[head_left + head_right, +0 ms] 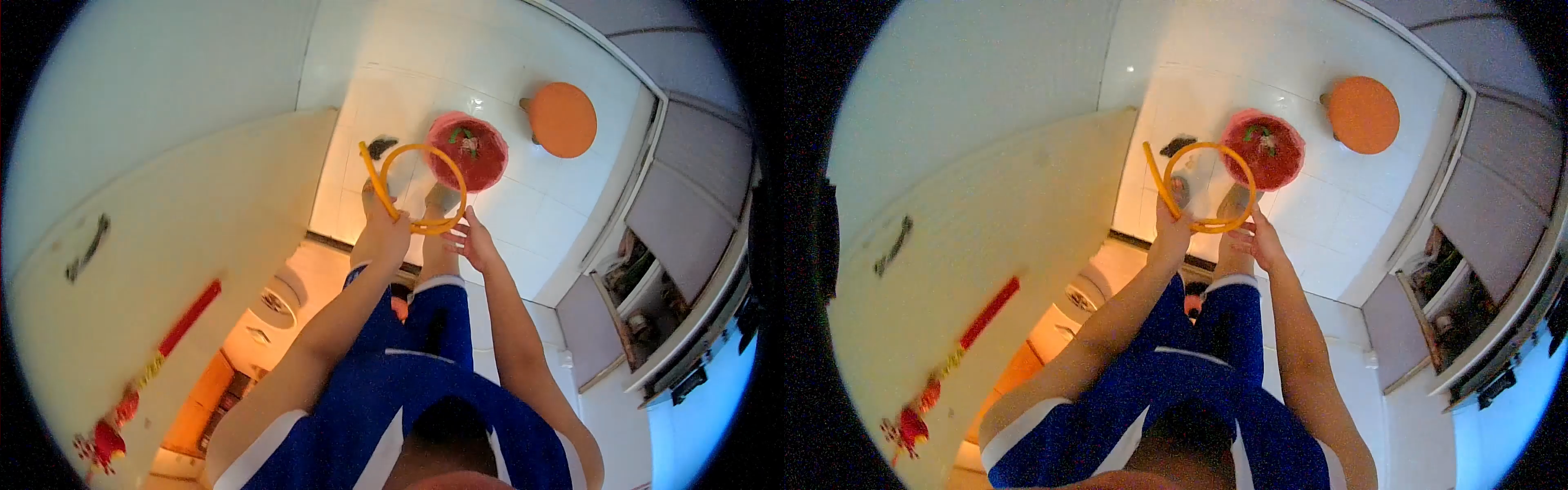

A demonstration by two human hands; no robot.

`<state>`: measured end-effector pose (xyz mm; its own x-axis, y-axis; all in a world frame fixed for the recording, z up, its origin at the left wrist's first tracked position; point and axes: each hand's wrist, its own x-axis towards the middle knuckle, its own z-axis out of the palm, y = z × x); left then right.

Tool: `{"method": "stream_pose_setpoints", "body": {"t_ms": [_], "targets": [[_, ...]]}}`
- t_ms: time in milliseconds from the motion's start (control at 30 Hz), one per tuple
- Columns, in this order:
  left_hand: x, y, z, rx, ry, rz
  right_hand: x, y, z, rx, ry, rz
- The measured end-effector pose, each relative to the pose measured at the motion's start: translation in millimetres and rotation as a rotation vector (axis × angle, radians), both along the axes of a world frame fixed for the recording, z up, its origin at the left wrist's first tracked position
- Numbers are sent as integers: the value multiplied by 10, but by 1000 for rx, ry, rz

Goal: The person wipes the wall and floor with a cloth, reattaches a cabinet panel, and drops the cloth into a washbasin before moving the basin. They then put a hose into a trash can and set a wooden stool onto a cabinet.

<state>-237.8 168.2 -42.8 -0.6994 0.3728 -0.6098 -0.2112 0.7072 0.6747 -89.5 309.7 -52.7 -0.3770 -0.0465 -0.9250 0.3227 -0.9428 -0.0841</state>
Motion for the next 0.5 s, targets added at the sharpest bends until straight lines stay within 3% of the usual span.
{"method": "stream_pose_setpoints", "body": {"t_ms": [67,167,233,300,400,433,500], "targets": [[1,27,274,47,-137,242,-126,-39,244,27,-7,49],[284,-275,-55,178,-40,465,-270,-178,578,211,-148,154],[122,-301,356,52,-27,311,-239,-215,581,280,-121,221],[211,-407,179,100,-42,370,-292,-208,670,286,-76,254],[149,-565,409,-56,65,431,-576,-332,927,319,-29,361],[13,-688,698,26,-46,496,-664,-383,957,336,2,421],[-99,-907,995,114,-31,601,-889,-519,1161,400,65,574]]}}
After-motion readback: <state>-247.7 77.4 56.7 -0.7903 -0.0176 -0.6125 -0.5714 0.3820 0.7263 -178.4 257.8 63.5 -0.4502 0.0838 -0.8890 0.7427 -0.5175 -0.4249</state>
